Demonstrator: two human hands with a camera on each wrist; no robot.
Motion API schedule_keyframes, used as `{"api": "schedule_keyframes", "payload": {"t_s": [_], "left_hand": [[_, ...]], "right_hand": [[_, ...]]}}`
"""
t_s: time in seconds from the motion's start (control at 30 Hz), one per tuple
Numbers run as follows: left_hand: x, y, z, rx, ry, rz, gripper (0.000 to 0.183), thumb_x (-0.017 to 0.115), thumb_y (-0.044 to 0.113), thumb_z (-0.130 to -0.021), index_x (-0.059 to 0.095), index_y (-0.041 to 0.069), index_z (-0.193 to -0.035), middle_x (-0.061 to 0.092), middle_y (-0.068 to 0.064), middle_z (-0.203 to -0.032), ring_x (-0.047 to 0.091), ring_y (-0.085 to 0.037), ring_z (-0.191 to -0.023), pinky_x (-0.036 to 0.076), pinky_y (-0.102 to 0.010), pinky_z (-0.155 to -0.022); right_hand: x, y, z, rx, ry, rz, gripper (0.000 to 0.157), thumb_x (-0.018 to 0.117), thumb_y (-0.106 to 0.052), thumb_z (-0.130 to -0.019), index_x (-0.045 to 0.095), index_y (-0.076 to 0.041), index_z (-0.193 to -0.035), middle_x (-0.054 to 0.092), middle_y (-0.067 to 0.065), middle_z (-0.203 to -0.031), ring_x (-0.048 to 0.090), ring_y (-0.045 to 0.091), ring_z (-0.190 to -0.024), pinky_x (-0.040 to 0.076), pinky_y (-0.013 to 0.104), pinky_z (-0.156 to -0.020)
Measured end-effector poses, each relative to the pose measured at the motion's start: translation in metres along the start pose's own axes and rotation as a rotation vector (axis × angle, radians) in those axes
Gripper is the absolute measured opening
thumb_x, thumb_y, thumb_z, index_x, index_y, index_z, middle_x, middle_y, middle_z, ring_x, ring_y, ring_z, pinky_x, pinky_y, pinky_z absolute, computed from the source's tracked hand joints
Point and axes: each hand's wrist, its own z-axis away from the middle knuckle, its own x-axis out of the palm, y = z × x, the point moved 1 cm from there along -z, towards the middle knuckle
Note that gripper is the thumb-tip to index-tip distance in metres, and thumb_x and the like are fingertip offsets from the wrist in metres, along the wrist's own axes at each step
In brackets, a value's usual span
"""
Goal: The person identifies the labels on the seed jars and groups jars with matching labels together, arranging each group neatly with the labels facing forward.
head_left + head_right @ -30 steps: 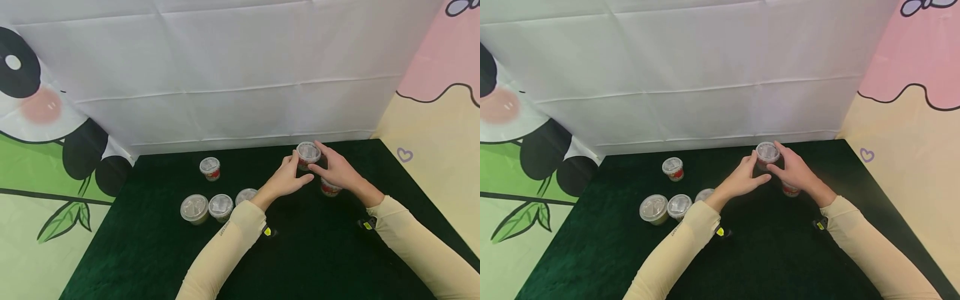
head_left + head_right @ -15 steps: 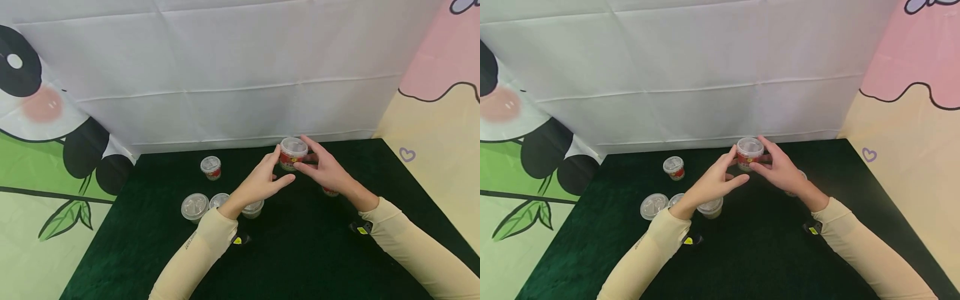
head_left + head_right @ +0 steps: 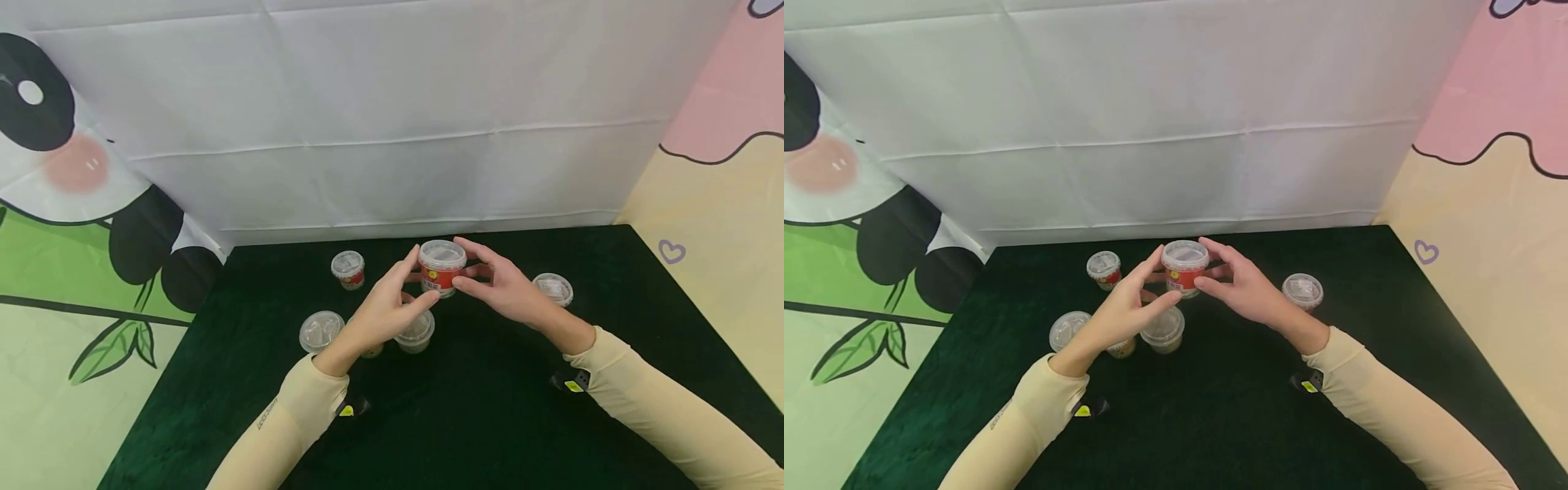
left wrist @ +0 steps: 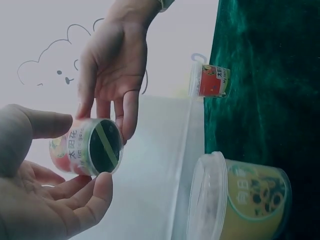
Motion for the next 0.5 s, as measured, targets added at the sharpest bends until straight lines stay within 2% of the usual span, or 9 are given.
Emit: {"api": "schedule_keyframes", "payload": {"t_s": [0.27, 0.37, 0.5], "left_hand": [[-0.011, -0.007, 0.011, -0.013, -0.052, 0.099, 0.078, 0.063, 0.027, -0.103, 0.016, 0.015, -0.164, 0.043, -0.006, -0.153, 0.052, -0.023, -0.129, 0.054, -0.039, -0.092], [-0.013, -0.009, 0.011, -0.013, -0.074, 0.133, 0.076, 0.062, 0.024, -0.103, 0.016, 0.015, -0.163, 0.043, -0.009, -0.152, 0.053, -0.026, -0.128, 0.055, -0.042, -0.092], [-0.015, -0.014, 0.009, -0.028, -0.089, 0.166, 0.073, 0.061, 0.022, -0.104, 0.018, 0.016, -0.163, 0.043, -0.009, -0.150, 0.053, -0.028, -0.127, 0.055, -0.041, -0.091]], "right_hand": [[0.007, -0.007, -0.001, 0.059, -0.103, -0.252, 0.068, 0.063, -0.013, -0.102, 0.025, -0.016, -0.158, 0.044, 0.018, -0.145, 0.055, 0.035, -0.126, 0.051, 0.036, -0.100], [0.008, -0.007, -0.001, 0.091, -0.119, -0.292, 0.068, 0.062, -0.016, -0.103, 0.024, -0.017, -0.159, 0.044, 0.019, -0.147, 0.054, 0.035, -0.128, 0.051, 0.037, -0.101], [0.011, -0.006, -0.002, 0.104, -0.132, -0.296, 0.068, 0.061, -0.017, -0.104, 0.024, -0.018, -0.161, 0.042, 0.020, -0.148, 0.053, 0.035, -0.127, 0.051, 0.039, -0.100]]}}
